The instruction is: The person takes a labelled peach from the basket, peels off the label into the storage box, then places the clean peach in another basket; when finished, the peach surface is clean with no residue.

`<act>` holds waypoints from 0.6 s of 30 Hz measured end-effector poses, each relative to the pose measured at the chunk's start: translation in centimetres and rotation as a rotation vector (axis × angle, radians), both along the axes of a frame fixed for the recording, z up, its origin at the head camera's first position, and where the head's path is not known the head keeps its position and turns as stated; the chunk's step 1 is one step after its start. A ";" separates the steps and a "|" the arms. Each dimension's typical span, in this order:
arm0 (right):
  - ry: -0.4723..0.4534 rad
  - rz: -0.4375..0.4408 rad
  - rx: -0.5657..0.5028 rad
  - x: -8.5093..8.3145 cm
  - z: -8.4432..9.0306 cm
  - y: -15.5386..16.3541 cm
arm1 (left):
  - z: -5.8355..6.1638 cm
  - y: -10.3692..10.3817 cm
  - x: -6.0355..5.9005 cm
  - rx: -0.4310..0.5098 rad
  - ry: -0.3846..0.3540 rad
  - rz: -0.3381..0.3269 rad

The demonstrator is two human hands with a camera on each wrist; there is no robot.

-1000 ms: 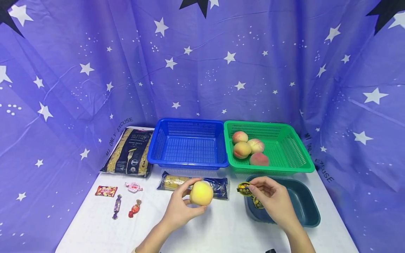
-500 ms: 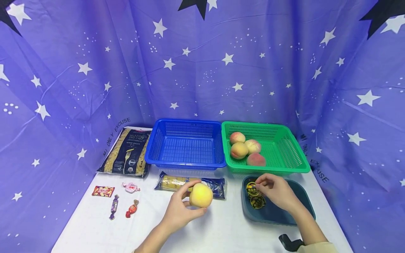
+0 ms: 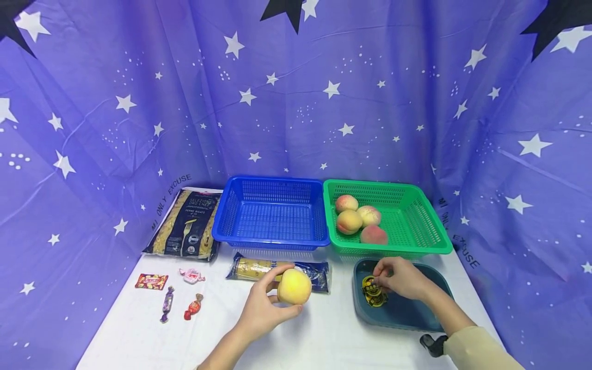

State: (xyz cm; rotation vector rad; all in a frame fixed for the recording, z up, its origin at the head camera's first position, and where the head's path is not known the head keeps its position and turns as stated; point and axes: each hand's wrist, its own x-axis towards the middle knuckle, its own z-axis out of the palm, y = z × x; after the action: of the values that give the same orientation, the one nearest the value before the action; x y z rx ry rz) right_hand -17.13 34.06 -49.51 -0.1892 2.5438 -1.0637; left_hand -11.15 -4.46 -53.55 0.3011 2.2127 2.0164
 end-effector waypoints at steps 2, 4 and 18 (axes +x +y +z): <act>-0.012 0.010 0.026 -0.2 -0.2 0.0 | 0.0 0.0 0.0 -0.004 0.000 0.000; -0.012 0.021 0.071 -0.3 -0.4 0.0 | 0.0 0.0 0.0 -0.007 0.001 -0.001; 0.156 -0.092 0.123 -0.3 0.2 1.6 | 0.2 -0.2 0.1 -0.010 -0.013 0.001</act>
State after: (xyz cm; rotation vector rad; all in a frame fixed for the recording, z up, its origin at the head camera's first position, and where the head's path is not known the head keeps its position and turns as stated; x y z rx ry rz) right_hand -17.38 35.64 -49.31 -0.1276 2.7718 -0.9557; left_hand -11.08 -4.62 -53.37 0.2844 2.2146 2.0020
